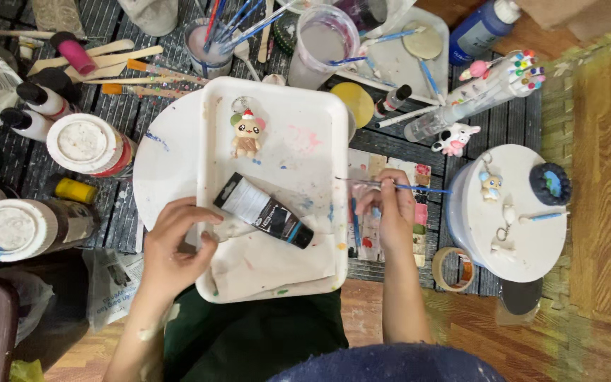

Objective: The person paints a small figurine using a fine brush, mixing colors on a palette and applying paint to the figurine's details. They handle the figurine and brush repeatedly, occasionally switching tools and adjusting the workspace.

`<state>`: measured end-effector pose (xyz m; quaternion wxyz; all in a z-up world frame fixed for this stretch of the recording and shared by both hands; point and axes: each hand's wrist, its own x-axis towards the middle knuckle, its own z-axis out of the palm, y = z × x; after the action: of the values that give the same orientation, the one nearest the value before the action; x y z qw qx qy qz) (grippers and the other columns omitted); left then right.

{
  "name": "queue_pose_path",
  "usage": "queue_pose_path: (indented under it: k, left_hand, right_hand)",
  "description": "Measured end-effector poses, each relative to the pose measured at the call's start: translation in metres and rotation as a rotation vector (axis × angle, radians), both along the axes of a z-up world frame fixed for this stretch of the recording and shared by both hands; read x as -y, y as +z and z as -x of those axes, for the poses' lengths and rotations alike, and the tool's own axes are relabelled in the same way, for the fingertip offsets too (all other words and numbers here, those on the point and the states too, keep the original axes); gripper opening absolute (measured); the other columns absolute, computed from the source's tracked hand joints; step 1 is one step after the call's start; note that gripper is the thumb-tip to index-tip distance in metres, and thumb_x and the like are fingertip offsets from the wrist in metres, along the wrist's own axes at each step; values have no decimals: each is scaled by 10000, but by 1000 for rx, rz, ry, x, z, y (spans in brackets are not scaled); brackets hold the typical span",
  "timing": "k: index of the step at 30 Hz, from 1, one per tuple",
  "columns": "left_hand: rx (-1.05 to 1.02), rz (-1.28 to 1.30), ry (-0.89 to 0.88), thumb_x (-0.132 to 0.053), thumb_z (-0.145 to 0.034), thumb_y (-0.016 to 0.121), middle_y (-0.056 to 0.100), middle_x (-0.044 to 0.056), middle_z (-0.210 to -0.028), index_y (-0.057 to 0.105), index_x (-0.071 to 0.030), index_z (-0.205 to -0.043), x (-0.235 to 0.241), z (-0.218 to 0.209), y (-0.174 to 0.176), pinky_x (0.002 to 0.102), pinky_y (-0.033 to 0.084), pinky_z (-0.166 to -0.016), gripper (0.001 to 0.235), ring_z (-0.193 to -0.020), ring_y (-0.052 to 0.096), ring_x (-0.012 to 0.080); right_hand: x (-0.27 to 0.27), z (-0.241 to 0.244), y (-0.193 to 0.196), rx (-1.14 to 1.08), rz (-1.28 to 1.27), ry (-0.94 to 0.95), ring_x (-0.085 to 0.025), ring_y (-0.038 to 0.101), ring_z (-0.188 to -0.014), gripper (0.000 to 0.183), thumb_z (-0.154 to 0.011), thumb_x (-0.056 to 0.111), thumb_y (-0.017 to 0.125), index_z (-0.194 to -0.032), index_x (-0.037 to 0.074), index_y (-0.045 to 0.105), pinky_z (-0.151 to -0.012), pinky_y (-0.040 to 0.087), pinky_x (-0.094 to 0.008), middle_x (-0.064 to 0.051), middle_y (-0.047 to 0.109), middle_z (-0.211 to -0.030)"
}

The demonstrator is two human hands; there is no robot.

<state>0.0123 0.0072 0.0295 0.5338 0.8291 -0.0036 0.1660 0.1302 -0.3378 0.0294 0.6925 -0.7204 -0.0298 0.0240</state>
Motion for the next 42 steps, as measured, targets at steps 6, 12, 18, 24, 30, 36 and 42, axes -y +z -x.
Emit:
queue_pose_path:
  k: [6, 12, 18, 24, 30, 36, 42]
  left_hand:
    - [10, 69, -33, 69, -774, 622, 747, 72, -1055, 708, -61, -1025, -6, 0, -2, 362, 504, -1029, 296, -1211, 653, 274]
    - [21, 51, -2, 89, -767, 611, 743, 71, -1048, 701, -46, -1035, 0, 3, -8, 353, 512, -1039, 313, -1202, 649, 259]
    - [21, -30, 35, 92, -762, 617, 753, 71, -1055, 714, -44, -1010, 6, 5, -5, 369, 513, -1049, 299, -1201, 652, 266]
    - [-14, -14, 38, 75, -775, 614, 754, 67, -1061, 721, -48, -1020, 8, 5, -6, 377, 518, -1039, 294, -1221, 640, 283]
    - [49, 11, 15, 62, -756, 625, 758, 54, -1034, 704, -72, -1011, 5, 3, -9, 408, 490, -1076, 299, -1203, 639, 300]
    - [28, 21, 25, 42, -735, 628, 763, 46, -1005, 714, -85, -979, 3, 5, -5, 404, 504, -1031, 289, -1170, 645, 319]
    - [16, 0, 0, 42, -748, 632, 752, 48, -1008, 711, -84, -969, -2, 3, -1, 403, 506, -1018, 266, -1195, 637, 325]
  right_hand:
    - [37, 10, 0, 17, -15, -126, -136, 614, -602, 100, -1134, 222, 495, -1130, 123, 507, -555, 420, -260, -73, 639, -822]
    - [51, 28, 0, 14, -98, -142, -133, 620, -598, 110, -1107, 232, 495, -1122, 123, 499, -550, 429, -254, -102, 702, -880]
    - [55, 32, 4, 37, -116, -121, -126, 606, -603, 107, -1101, 206, 526, -1119, 102, 512, -555, 420, -252, -94, 690, -865]
    - [49, 25, 14, -6, -116, -215, -105, 578, -620, 111, -1089, 199, 549, -1116, 92, 565, -571, 414, -248, -21, 650, -845]
    - [-50, -58, 36, 75, -189, 135, -76, 575, -681, 146, -1124, 219, 549, -1190, 99, 600, -602, 457, -239, 9, 568, -839]
    - [-201, -154, 53, 567, 627, 171, -207, 666, -610, 136, -981, 233, 709, -1048, 154, 622, -573, 504, -358, -47, 665, -719]
    - [-261, -210, -4, 607, 988, 223, -330, 727, -793, 195, -885, 328, 767, -991, 194, 672, -662, 550, -465, -80, 740, -851]
